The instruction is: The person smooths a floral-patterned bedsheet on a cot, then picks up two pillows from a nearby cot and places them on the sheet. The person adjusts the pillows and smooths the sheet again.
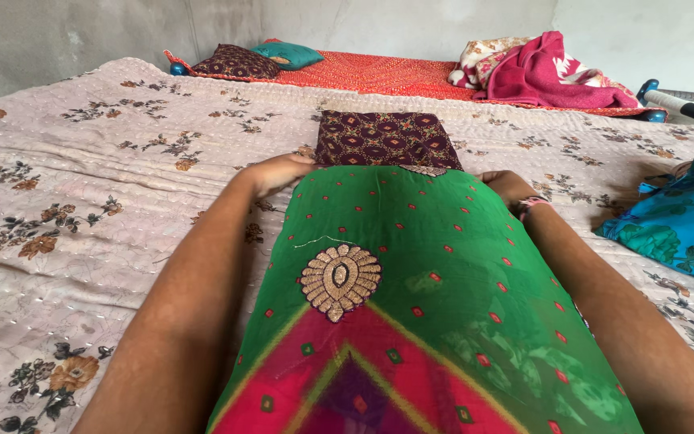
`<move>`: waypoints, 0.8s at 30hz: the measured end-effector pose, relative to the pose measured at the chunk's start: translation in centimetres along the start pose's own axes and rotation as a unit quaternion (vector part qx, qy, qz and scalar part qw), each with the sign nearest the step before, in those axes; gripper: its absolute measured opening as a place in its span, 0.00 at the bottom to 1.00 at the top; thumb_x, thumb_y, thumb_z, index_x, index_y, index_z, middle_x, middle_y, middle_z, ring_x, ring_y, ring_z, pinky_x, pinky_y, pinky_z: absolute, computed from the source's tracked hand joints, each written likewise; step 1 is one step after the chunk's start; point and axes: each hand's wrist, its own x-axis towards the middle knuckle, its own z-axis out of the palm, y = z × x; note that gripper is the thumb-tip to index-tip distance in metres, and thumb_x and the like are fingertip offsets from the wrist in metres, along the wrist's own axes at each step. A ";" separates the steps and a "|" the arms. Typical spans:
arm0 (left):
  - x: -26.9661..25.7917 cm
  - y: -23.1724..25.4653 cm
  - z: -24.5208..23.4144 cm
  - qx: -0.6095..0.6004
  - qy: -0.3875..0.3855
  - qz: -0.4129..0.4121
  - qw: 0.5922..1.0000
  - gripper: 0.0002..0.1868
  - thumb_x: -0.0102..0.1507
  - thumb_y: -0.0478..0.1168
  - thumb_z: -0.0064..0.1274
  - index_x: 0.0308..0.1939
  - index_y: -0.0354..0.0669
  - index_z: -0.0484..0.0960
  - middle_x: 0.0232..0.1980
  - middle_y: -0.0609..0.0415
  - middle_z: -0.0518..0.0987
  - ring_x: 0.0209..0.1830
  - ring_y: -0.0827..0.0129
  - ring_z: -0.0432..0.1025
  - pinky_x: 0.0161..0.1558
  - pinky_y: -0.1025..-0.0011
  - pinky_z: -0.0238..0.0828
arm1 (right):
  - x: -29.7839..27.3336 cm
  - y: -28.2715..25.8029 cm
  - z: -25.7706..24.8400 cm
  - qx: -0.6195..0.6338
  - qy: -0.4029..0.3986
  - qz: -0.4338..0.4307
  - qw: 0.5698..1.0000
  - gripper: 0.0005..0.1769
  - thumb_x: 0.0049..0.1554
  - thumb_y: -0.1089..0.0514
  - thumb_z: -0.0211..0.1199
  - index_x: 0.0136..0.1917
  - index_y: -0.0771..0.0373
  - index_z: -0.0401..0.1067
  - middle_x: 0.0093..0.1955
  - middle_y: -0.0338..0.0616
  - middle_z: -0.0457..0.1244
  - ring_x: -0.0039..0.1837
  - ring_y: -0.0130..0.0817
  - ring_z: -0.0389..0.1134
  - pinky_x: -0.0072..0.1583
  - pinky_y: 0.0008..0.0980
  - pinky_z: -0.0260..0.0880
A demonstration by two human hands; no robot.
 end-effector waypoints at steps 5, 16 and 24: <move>-3.4 0.6 -1.9 -0.184 -0.151 0.014 0.971 0.18 0.58 0.29 0.51 0.52 0.42 0.79 0.52 0.57 0.81 0.56 0.72 0.72 0.62 0.73 0.64 | -4.7 -1.8 -1.7 0.015 -0.158 -0.014 0.987 0.22 0.56 0.64 0.64 0.64 0.65 0.74 0.55 0.43 0.72 0.50 0.28 0.71 0.54 0.33 0.74; -2.7 2.9 0.2 -0.109 -0.057 -0.005 0.992 0.12 0.61 0.28 0.54 0.47 0.43 0.82 0.46 0.58 0.82 0.44 0.73 0.75 0.49 0.70 0.73 | -2.3 -1.2 -1.1 0.211 -0.177 -0.164 0.947 0.12 0.63 0.61 0.60 0.59 0.64 0.73 0.50 0.39 0.70 0.47 0.26 0.70 0.50 0.29 0.71; -5.1 7.7 -0.5 0.011 -0.108 -0.091 0.990 0.11 0.63 0.34 0.52 0.50 0.45 0.76 0.45 0.51 0.83 0.43 0.62 0.78 0.45 0.61 0.79 | -6.5 -4.3 -0.2 0.180 -0.065 -0.157 0.969 0.06 0.59 0.66 0.57 0.49 0.60 0.71 0.42 0.35 0.67 0.41 0.23 0.66 0.44 0.24 0.66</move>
